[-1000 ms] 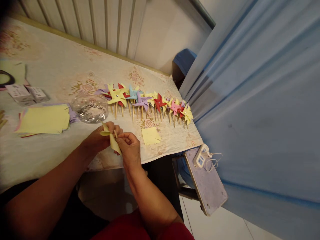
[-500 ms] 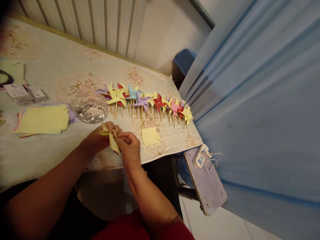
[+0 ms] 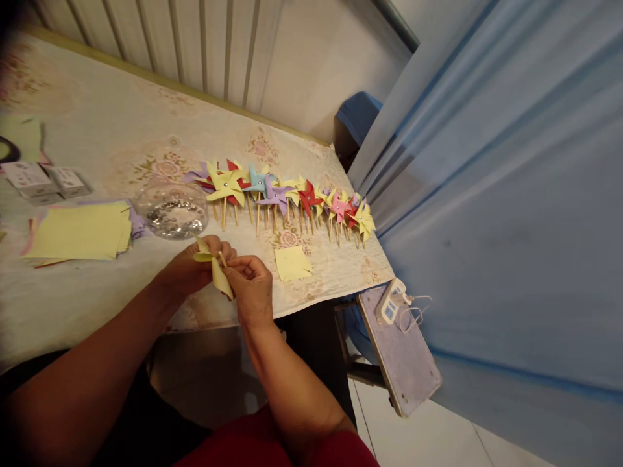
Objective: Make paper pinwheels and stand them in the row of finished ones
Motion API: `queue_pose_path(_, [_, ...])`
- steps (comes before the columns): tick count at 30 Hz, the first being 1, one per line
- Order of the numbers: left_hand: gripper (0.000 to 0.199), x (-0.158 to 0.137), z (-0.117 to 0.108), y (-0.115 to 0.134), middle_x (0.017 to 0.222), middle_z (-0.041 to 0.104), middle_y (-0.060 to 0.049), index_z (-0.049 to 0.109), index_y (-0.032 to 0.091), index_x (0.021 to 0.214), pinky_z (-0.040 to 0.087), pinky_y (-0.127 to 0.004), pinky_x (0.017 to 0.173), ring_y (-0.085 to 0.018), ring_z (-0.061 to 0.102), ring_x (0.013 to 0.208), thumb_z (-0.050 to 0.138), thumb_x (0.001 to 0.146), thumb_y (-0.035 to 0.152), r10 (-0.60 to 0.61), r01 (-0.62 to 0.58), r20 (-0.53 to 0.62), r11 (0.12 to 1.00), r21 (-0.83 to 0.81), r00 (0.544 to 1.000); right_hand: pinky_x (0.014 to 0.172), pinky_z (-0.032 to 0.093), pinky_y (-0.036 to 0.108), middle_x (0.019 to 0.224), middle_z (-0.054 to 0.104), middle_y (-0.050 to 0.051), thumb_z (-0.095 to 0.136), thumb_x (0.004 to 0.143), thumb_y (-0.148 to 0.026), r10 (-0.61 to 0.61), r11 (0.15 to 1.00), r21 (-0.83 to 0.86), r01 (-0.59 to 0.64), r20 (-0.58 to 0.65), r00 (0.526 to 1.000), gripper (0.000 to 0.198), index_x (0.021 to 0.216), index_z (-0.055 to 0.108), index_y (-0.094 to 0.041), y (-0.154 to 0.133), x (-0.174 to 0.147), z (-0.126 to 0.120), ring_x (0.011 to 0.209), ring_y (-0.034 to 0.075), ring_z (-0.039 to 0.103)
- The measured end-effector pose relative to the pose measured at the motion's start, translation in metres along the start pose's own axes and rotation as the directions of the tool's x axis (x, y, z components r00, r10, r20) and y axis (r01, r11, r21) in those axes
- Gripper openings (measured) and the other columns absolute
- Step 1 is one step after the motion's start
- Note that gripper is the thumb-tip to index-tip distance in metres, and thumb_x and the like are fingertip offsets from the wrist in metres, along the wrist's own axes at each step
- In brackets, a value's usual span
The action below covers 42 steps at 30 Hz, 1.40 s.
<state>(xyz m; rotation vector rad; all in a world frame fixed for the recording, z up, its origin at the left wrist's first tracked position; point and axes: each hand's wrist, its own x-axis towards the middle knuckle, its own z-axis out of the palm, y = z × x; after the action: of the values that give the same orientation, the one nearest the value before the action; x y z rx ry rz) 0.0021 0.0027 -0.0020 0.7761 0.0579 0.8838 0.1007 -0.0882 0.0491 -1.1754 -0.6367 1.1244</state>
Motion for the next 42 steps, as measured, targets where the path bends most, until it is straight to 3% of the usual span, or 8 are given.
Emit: queue_pose_path(42, [0.024, 0.002, -0.011, -0.008, 0.066, 0.06, 0.001, 0.06, 0.017, 0.068, 0.044, -0.022, 0.053, -0.012, 0.057, 0.059, 0.084, 0.069, 0.021, -0.016, 0.017, -0.054, 1.0, 0.026, 0.998, 0.045, 0.033, 0.022, 0.055, 0.054, -0.007, 0.074, 0.071, -0.039, -0.091, 0.971, -0.225, 0.083, -0.022, 0.996, 0.021, 0.076, 0.065, -0.02, 0.019, 0.009, -0.011, 0.048, 0.009, 0.043])
